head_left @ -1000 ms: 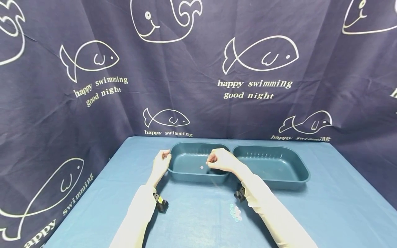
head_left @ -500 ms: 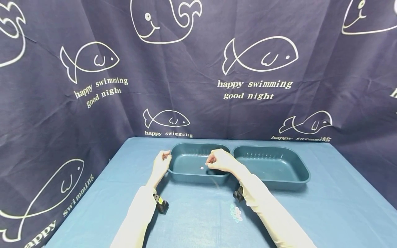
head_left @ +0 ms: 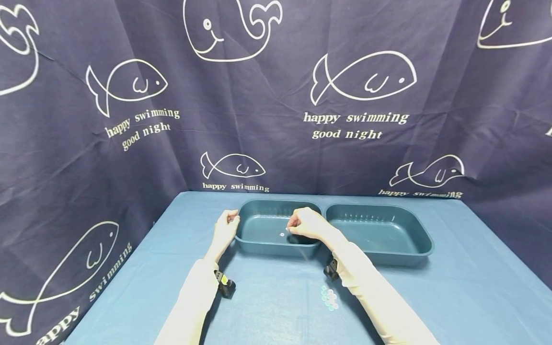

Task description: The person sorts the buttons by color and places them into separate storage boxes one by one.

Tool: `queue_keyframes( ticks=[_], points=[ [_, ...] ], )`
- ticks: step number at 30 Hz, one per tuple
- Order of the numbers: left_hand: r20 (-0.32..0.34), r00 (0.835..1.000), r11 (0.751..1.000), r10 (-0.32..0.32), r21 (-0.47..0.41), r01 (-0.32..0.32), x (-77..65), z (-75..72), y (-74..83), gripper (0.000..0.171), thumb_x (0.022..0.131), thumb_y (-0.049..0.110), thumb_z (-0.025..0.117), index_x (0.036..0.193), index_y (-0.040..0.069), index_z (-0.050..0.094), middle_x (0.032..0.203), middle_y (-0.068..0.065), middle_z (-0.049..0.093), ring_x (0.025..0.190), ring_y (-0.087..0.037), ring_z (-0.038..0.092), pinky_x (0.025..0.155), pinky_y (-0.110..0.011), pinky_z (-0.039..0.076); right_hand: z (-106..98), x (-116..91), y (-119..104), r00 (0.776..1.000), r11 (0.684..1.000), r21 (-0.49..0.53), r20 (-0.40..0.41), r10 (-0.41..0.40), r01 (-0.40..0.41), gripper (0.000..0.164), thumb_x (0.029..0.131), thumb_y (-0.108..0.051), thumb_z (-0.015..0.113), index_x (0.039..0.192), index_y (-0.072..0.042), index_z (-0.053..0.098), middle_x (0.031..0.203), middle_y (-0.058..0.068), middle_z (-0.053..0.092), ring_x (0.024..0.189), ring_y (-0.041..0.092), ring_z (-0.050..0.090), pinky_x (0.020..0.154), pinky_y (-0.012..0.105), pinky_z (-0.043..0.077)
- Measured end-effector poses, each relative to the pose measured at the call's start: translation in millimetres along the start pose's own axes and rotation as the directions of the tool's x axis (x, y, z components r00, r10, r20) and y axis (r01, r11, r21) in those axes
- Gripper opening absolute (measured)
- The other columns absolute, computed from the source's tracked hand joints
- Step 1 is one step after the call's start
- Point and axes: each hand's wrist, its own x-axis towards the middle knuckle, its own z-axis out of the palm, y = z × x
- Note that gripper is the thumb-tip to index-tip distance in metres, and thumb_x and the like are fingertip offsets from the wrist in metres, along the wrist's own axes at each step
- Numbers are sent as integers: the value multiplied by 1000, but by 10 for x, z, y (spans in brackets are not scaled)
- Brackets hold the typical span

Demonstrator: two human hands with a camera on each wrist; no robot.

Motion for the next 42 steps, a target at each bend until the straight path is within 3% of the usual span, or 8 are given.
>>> queue_keyframes(
  ticks=[20,32,42],
  points=[
    [24,1000,999,3,-35,-2,-31,79,43,24,82,8,54,105,1,57,96,-18,63,90,-27,59,81,-38,45,-50,-132,33,998,998,-7,8,56,-56,8,71,-23,66,77,-19,68,73,-8,61,70,5,59,66,24,45],
    [24,1000,999,-4,-41,5,-23,75,51,24,82,7,54,105,1,57,96,-18,63,89,-27,59,79,-37,45,-123,-192,-47,1000,1000,6,-19,-12,12,13,72,-20,66,81,-12,70,71,-8,58,69,7,58,64,23,45],
    [21,1000,999,-15,-33,16,-4,-17,16,25,82,9,53,106,1,57,96,-18,63,89,-26,58,79,-34,45,-180,-248,-101,997,997,-44,-35,-72,71,13,73,-22,64,82,-14,70,71,-9,56,68,5,56,63,22,44]
  ],
)
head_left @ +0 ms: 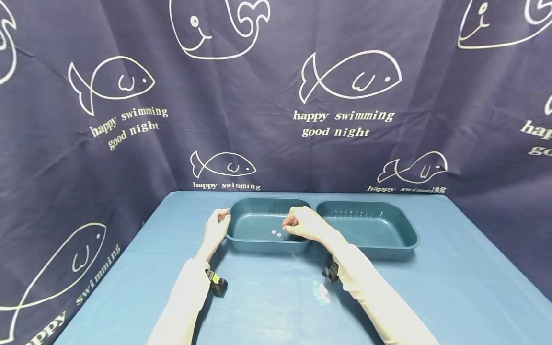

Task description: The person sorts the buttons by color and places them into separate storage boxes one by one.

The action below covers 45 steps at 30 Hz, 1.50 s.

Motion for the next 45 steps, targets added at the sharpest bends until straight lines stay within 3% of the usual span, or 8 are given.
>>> queue_keyframes(
  ticks=[19,34,45],
  points=[
    [19,1000,1000,-15,26,15,-3,-19,-3,26,83,9,52,108,1,54,101,-19,61,93,-25,57,82,-34,43,-202,-379,-28,997,999,-44,-67,-25,22,9,76,-28,63,80,-24,69,70,-16,53,68,4,52,64,20,42],
    [24,999,998,-33,60,31,9,-4,4,27,83,14,50,109,4,55,101,-17,61,93,-23,56,79,-30,42,-285,-645,-27,996,996,-83,-90,-26,19,7,75,-28,64,76,-24,69,69,-16,52,65,5,51,62,19,40],
    [9,999,998,-37,53,37,-6,14,25,27,83,12,50,108,3,55,101,-18,61,94,-26,55,83,-35,41,-380,-825,-133,995,994,-102,-96,-37,27,7,75,-28,64,76,-23,69,68,-14,51,65,3,50,60,18,39]
  ],
)
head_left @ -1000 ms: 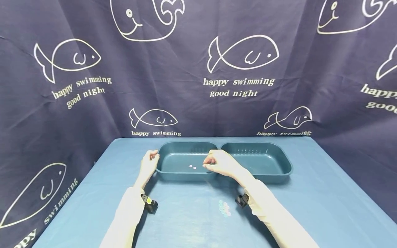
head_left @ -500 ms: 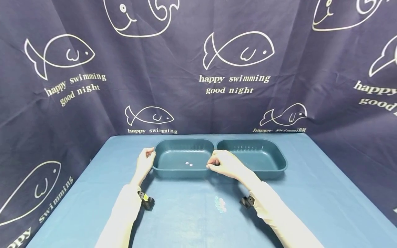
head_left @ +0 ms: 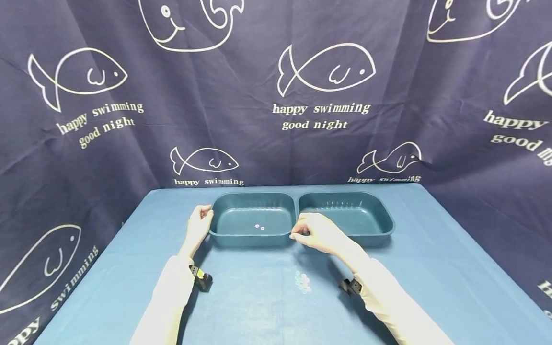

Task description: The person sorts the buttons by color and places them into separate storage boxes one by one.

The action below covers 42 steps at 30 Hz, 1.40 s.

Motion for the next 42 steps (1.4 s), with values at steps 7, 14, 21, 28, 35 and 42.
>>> queue_keyframes(
  ticks=[7,14,21,28,35,42],
  points=[
    [0,1000,1000,-12,6,12,-2,-32,9,27,83,13,50,108,3,54,102,-18,60,95,-25,55,83,-33,41,-26,-68,-69,1000,1000,-19,27,10,-10,7,75,-28,64,77,-23,68,71,-14,53,67,2,51,62,20,41],
    [5,1000,1000,-19,13,19,-15,-54,9,28,83,13,50,108,3,54,103,-19,60,96,-26,55,85,-36,41,42,-161,-45,999,1000,-3,36,-15,15,5,75,-26,64,76,-23,68,70,-14,52,66,2,51,63,20,42],
    [10,1000,998,-14,60,13,-4,-32,5,28,84,15,49,109,4,54,102,-17,60,95,-26,54,85,-36,40,99,-262,-16,996,998,55,79,-34,30,5,74,-24,64,75,-20,68,68,-14,51,65,4,53,61,17,41],
    [20,1000,998,-9,55,7,-13,-21,21,27,84,14,49,109,4,53,103,-17,59,96,-25,53,86,-36,39,137,-342,4,994,993,115,106,-26,14,6,73,-26,66,73,-20,67,65,-13,50,62,5,51,58,14,38],
    [20,1000,998,-14,57,13,-18,-18,31,27,85,15,48,110,5,53,103,-16,59,96,-25,53,86,-36,39,167,-406,-4,992,989,144,125,-30,12,6,73,-25,66,73,-19,67,67,-16,50,62,5,51,58,14,38],
    [20,1000,999,-19,48,18,-18,-18,40,27,84,15,49,109,5,53,102,-17,59,96,-25,53,86,-37,39,194,-463,-1,991,985,171,133,-31,8,6,74,-25,66,73,-19,67,68,-16,51,63,5,52,59,12,38]
  ],
)
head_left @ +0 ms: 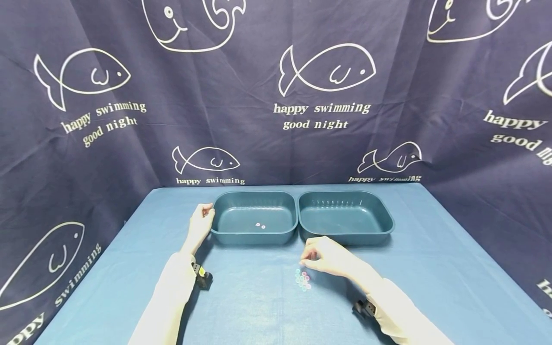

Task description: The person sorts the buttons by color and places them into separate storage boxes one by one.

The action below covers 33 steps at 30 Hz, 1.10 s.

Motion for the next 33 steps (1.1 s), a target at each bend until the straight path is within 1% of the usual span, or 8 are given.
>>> queue_keyframes(
  ticks=[6,9,16,22,26,33],
  points=[
    [2,1000,1000,-2,16,2,0,1,-2,26,85,14,49,109,5,53,102,-16,59,95,-25,54,85,-36,40,38,-29,40,999,999,-12,-20,-33,33,6,75,-25,65,73,-20,67,65,-15,49,58,3,49,55,10,34],
    [9,1000,1000,2,15,-2,-2,-5,3,26,85,14,48,109,5,53,103,-17,59,96,-25,53,85,-36,40,47,-42,51,999,999,-17,-14,-40,40,6,75,-24,64,73,-19,67,64,-15,48,57,2,48,54,10,34],
    [3,1000,1000,5,14,-5,-9,-16,6,27,85,15,48,110,5,53,105,-17,59,99,-26,54,87,-38,39,41,-78,35,999,1000,6,46,-1,1,5,75,-23,64,72,-19,66,66,-14,49,59,4,49,55,11,36],
    [5,1000,1000,7,17,-7,-8,-12,-8,29,85,16,48,111,5,52,105,-17,59,99,-28,53,88,-39,39,66,-103,34,997,999,-8,70,-36,37,6,72,-21,65,72,-16,68,66,-10,52,60,5,51,55,10,37],
    [5,1000,1000,8,12,-8,-11,-7,-3,28,85,16,48,110,5,53,104,-17,59,98,-26,53,87,-38,39,82,-113,34,995,999,-20,89,-48,50,5,70,-20,66,71,-16,68,66,-6,53,58,3,50,54,9,36],
    [7,1000,1000,12,2,-12,-10,-12,0,27,85,14,49,109,4,53,102,-17,59,96,-26,54,85,-36,40,78,-124,4,992,999,-43,126,-5,10,4,67,-17,68,70,-17,67,65,-6,54,57,2,49,54,9,36]
  ],
)
